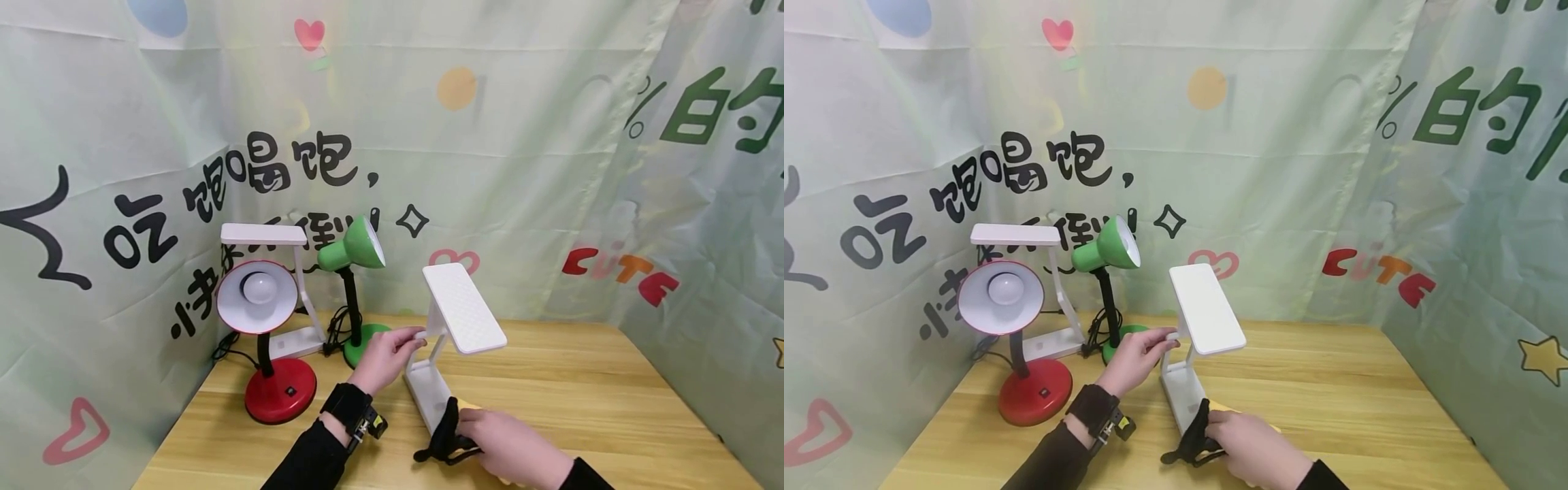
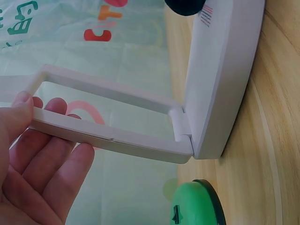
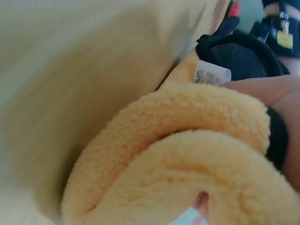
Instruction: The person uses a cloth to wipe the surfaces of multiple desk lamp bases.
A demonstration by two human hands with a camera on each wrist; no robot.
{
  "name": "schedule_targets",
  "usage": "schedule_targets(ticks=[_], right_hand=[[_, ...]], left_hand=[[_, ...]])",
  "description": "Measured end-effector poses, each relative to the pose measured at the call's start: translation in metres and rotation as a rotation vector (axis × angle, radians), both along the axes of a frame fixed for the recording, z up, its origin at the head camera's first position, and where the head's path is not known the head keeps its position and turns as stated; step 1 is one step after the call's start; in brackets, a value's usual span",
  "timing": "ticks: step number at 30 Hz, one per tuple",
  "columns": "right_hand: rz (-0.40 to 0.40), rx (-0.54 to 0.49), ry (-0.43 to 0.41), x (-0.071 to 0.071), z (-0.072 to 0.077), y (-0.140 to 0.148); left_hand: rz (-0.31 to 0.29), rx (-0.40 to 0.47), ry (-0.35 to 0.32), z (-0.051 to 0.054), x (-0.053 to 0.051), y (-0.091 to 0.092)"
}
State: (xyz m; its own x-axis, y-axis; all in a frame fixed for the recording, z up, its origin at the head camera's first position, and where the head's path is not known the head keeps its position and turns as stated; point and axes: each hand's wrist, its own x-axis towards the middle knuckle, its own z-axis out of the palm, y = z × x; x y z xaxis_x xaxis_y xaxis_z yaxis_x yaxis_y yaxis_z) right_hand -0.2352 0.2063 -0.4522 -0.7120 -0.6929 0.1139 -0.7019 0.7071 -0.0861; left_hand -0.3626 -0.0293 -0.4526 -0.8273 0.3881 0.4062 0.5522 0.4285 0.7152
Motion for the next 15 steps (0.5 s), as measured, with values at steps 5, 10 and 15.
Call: schedule_targets(ticks=[5,10,15], right_hand=[[0.058,0.016,0.02,0.005,-0.003,-0.027],[0.113,0.033,0.075,0.003,-0.01,-0.038],[0.084,-0.017,0.002,0.002,-0.01,-0.028]], left_hand=[[-0.009,0.001,0.006,0.001,0.001,-0.001],[-0.022,0.005,0.002,0.001,0.001,-0.002],[-0.02,0.004,0.018,-0.003,-0.001,-0.002]])
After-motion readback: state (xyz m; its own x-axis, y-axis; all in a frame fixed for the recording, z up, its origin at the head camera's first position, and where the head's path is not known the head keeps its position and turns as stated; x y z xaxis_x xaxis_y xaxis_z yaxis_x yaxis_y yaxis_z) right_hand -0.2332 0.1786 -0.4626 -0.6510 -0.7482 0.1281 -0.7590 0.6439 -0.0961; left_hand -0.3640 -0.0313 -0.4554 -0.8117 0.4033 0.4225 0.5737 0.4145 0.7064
